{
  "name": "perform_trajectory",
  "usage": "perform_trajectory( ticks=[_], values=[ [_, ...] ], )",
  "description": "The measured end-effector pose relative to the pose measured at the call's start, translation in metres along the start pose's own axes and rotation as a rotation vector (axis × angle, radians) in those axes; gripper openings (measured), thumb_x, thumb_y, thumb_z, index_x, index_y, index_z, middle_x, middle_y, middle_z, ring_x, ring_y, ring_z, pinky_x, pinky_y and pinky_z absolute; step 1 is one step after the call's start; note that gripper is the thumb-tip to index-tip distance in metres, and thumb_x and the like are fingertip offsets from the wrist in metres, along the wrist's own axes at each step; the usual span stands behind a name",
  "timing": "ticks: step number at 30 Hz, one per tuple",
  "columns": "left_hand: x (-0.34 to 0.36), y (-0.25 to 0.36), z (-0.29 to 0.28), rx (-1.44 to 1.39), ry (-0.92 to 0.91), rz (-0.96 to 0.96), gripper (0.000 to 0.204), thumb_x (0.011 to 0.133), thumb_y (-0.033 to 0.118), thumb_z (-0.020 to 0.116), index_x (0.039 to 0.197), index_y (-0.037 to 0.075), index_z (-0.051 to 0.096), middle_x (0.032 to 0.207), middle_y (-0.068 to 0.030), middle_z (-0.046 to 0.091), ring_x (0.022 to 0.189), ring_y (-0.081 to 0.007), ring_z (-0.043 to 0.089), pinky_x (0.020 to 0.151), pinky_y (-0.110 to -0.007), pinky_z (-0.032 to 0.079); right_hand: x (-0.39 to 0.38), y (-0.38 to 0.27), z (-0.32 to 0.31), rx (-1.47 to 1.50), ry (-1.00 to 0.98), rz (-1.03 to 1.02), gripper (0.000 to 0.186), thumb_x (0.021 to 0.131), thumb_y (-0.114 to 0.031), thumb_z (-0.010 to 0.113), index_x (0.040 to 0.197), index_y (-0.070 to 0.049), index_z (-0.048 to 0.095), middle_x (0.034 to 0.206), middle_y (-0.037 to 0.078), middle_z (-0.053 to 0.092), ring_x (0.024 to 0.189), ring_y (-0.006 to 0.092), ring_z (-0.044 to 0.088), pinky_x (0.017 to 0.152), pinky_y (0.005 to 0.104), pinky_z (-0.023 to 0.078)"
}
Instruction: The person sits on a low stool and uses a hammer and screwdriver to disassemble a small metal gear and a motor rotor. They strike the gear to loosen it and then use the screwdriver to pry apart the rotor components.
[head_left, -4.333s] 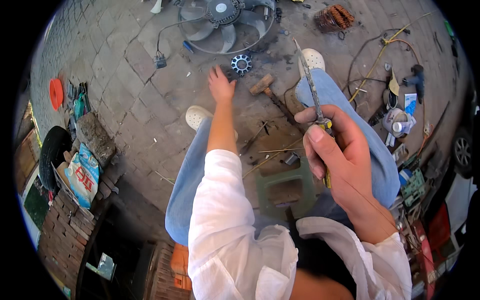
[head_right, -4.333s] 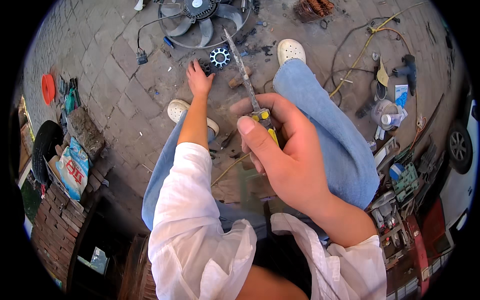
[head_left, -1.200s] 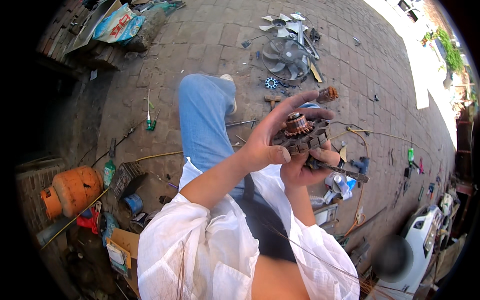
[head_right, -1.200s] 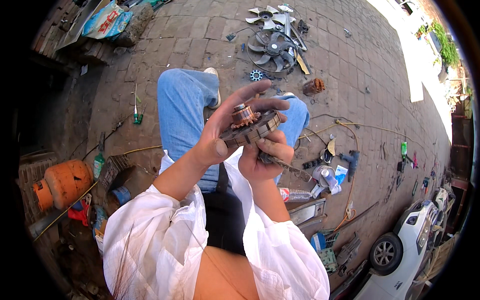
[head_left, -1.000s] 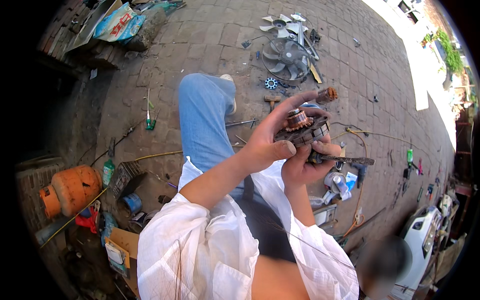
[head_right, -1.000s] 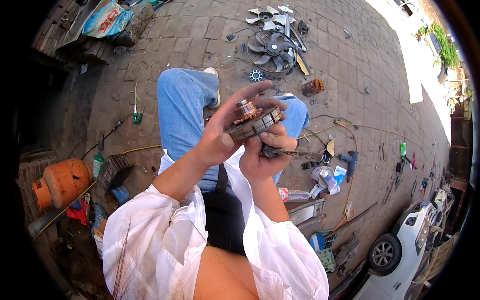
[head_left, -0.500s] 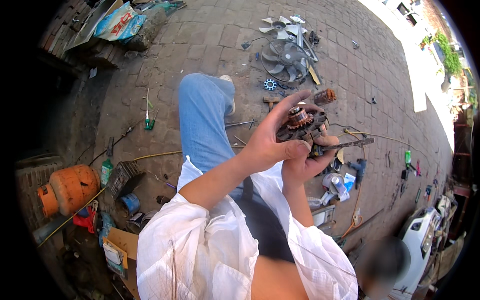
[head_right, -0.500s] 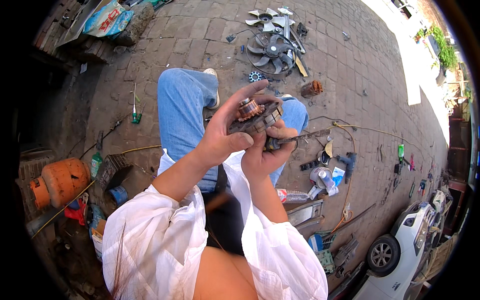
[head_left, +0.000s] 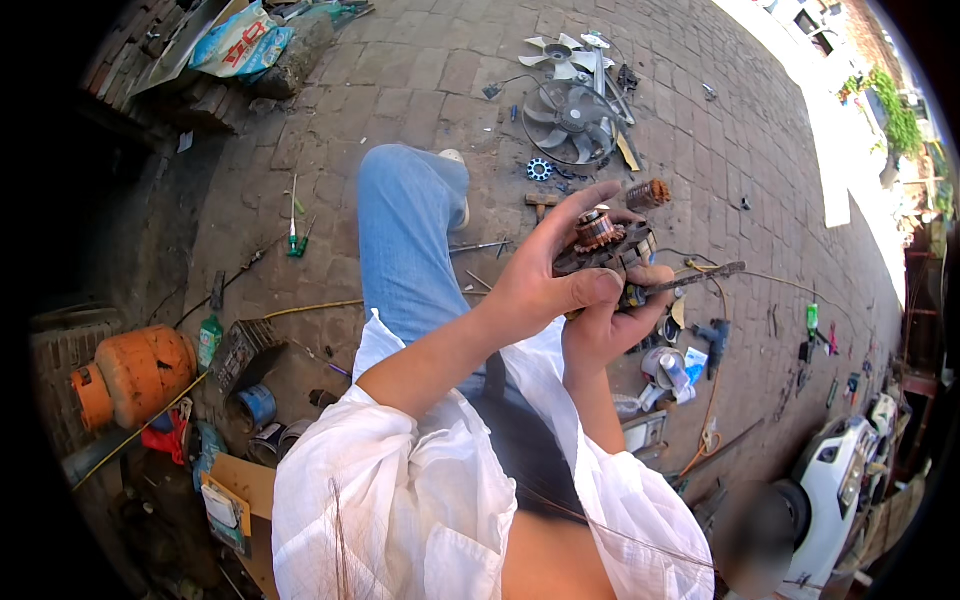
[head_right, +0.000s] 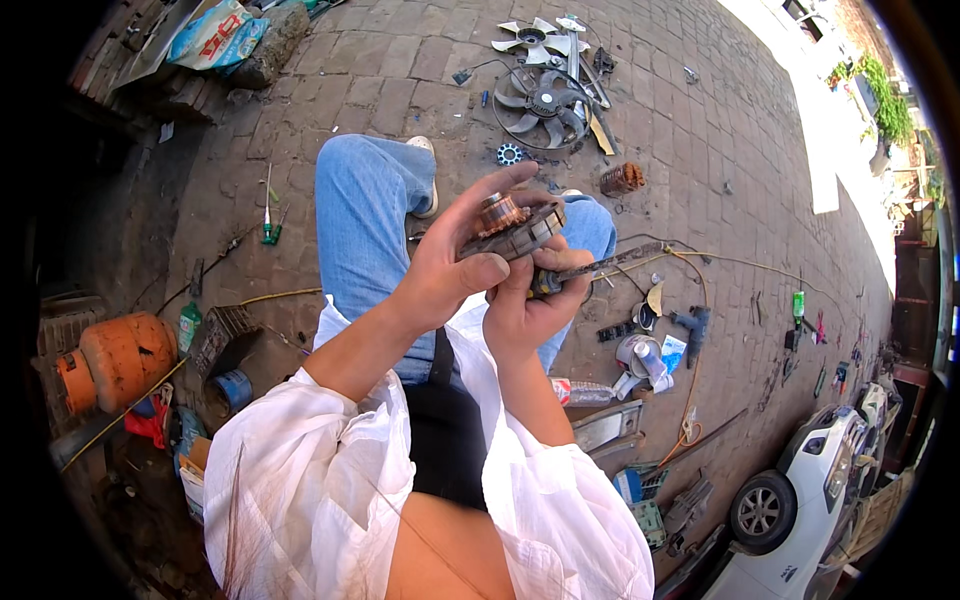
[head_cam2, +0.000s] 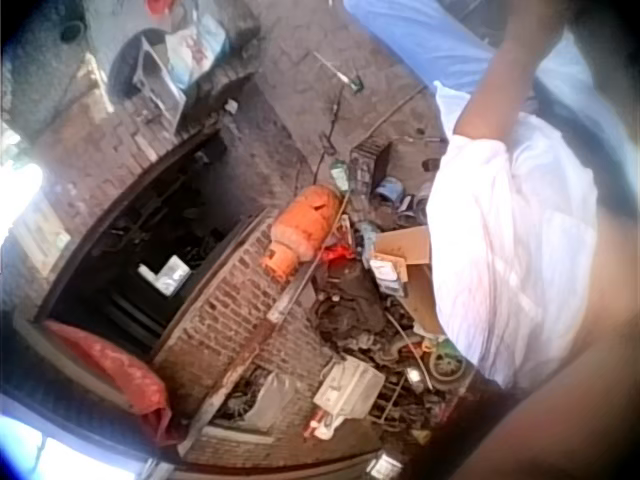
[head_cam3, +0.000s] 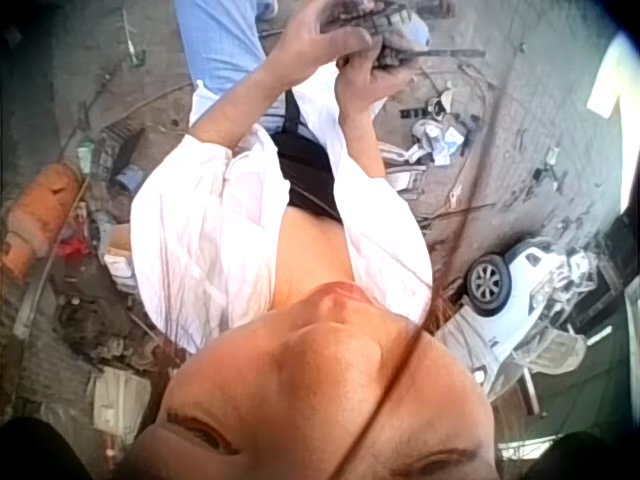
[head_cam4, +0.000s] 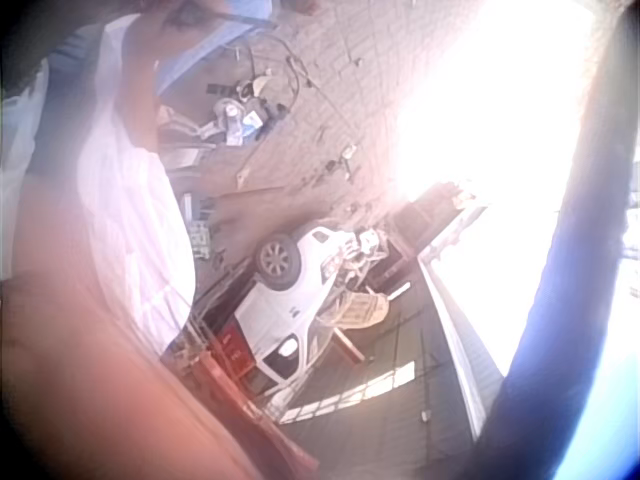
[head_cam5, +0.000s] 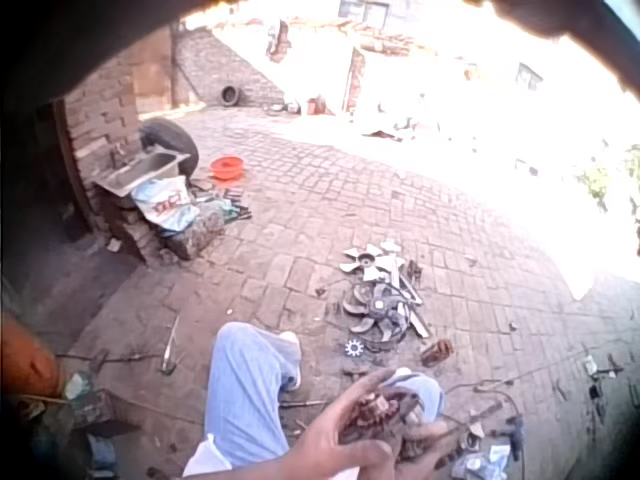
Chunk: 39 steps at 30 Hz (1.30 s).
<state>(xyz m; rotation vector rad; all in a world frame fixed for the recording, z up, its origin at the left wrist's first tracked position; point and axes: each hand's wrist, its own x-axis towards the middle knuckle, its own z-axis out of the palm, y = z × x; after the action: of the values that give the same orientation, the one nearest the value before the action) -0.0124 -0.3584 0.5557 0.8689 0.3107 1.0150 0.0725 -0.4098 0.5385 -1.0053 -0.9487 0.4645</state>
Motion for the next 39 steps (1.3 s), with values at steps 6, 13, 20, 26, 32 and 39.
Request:
perform_trajectory(
  ticks=[6,13,20,26,32,39],
  values=[
    [-0.001,0.002,0.001,0.034,0.008,-0.005,0.103,0.076,0.047,0.080,0.149,-0.002,0.026,0.137,-0.0190,0.048,0.120,-0.0288,0.057,0.104,-0.039,0.045,0.001,-0.007,0.002,0.000,-0.002,0.052,0.026,0.096,-0.020,0.062,0.104,-0.007,0.040,0.097,0.004,0.048,0.085,0.0098,0.049,0.076,0.0238,0.042],
    [-0.002,0.005,0.002,0.057,0.044,-0.029,0.095,0.079,0.039,0.078,0.149,-0.002,0.027,0.136,-0.0178,0.050,0.122,-0.0260,0.055,0.104,-0.038,0.044,-0.002,-0.007,0.000,-0.017,0.006,0.151,0.028,0.097,-0.023,0.062,0.110,-0.005,0.043,0.098,0.004,0.052,0.088,0.0095,0.053,0.078,0.0236,0.046],
    [-0.002,0.005,0.002,0.073,0.116,-0.017,0.093,0.077,0.024,0.082,0.148,-0.002,0.028,0.134,-0.0169,0.052,0.121,-0.0249,0.055,0.104,-0.037,0.044,0.004,-0.007,0.004,0.069,0.008,0.240,0.022,0.096,-0.014,0.059,0.109,-0.005,0.044,0.089,0.004,0.056,0.064,0.0061,0.050,0.053,0.0203,0.039],
    [-0.002,0.022,-0.008,0.373,0.147,0.122,0.105,0.065,0.017,0.090,0.149,0.000,0.029,0.132,-0.0176,0.055,0.117,-0.0251,0.058,0.102,-0.036,0.045,0.018,-0.016,-0.010,0.201,-0.148,0.517,0.020,0.098,-0.014,0.054,0.112,-0.001,0.051,0.072,0.003,0.056,0.045,0.0045,0.043,0.038,0.0197,0.033],
    [-0.002,0.045,-0.014,0.797,0.054,0.233,0.112,0.057,0.017,0.093,0.149,0.003,0.031,0.129,-0.0156,0.056,0.114,-0.0234,0.060,0.100,-0.034,0.047,0.027,-0.028,-0.011,0.491,-0.156,0.769,0.038,0.094,-0.026,0.061,0.116,0.004,0.052,0.077,0.005,0.059,0.044,0.0034,0.041,0.036,0.0186,0.032],
    [0.003,0.036,-0.031,0.514,-0.023,0.329,0.117,0.054,0.031,0.095,0.148,0.002,0.032,0.129,-0.0162,0.055,0.119,-0.0257,0.056,0.102,-0.037,0.047,0.032,-0.036,0.001,0.413,-0.115,0.917,0.035,0.090,-0.026,0.063,0.110,0.001,0.054,0.075,0.006,0.058,0.043,0.0034,0.038,0.036,0.0177,0.029]
  ],
)
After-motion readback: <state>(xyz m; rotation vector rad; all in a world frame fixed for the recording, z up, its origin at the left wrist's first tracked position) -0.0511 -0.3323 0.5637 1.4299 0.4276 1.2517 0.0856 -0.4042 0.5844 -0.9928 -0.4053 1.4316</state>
